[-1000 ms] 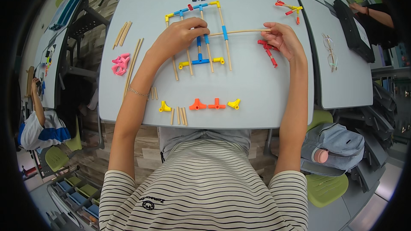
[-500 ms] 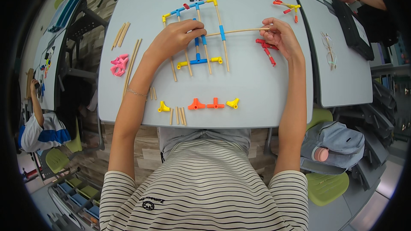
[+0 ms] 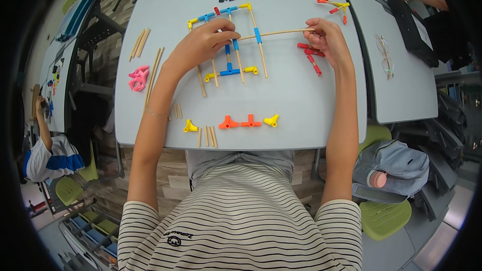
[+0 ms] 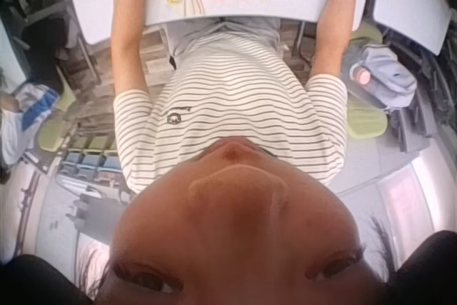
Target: The person assembles a structure using wooden sticks and colorful plastic connectors. They repeatedly pick up sticks and connectors, insert the sticks into the connectors, and adjust the growing framework on the table.
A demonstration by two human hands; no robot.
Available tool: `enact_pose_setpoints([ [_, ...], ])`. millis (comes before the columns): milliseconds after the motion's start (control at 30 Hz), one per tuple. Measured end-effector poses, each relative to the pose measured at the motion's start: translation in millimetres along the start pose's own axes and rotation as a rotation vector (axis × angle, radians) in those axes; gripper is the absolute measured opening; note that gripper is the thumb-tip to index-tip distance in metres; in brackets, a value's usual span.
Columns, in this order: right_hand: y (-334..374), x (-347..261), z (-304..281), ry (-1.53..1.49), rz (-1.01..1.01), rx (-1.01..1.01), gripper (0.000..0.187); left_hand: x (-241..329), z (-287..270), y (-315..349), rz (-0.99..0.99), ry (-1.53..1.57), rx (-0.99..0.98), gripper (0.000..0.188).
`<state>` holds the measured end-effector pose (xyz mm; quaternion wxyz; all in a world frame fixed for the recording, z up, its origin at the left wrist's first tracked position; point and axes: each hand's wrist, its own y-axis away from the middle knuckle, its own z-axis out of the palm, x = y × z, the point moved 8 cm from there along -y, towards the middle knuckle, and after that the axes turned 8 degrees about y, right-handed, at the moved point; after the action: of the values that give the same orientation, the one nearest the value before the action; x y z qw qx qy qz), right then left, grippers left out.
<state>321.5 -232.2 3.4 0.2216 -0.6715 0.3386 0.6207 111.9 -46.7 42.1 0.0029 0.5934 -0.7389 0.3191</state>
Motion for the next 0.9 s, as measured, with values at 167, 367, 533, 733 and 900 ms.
enact_pose_setpoints([
  [167, -3.3, 9.7, -3.3, -0.071, 0.072, 0.021, 0.025, 2.0, 3.0, -4.1, 0.082, -0.033, -0.039, 0.017],
  [367, -4.2, 12.3, 0.6, -0.048, 0.094, -0.034, 0.021, 4.5, 14.3, 0.1, 0.232, -0.161, -0.083, 0.018],
  [533, -2.6, 13.4, -1.0, 0.024, 0.118, -0.003, 0.019, 7.8, 18.2, 4.7, 0.262, -0.234, -0.116, 0.023],
  [733, -3.4, 15.7, -2.3, 0.037, 0.148, -0.004, 0.018, 0.9, 15.8, 6.4, 0.246, -0.197, -0.082, 0.022],
  [900, -0.7, 14.4, -2.6, 0.013, 0.150, 0.029, 0.018, -1.6, 8.7, 0.4, 0.108, -0.096, -0.069, 0.021],
])
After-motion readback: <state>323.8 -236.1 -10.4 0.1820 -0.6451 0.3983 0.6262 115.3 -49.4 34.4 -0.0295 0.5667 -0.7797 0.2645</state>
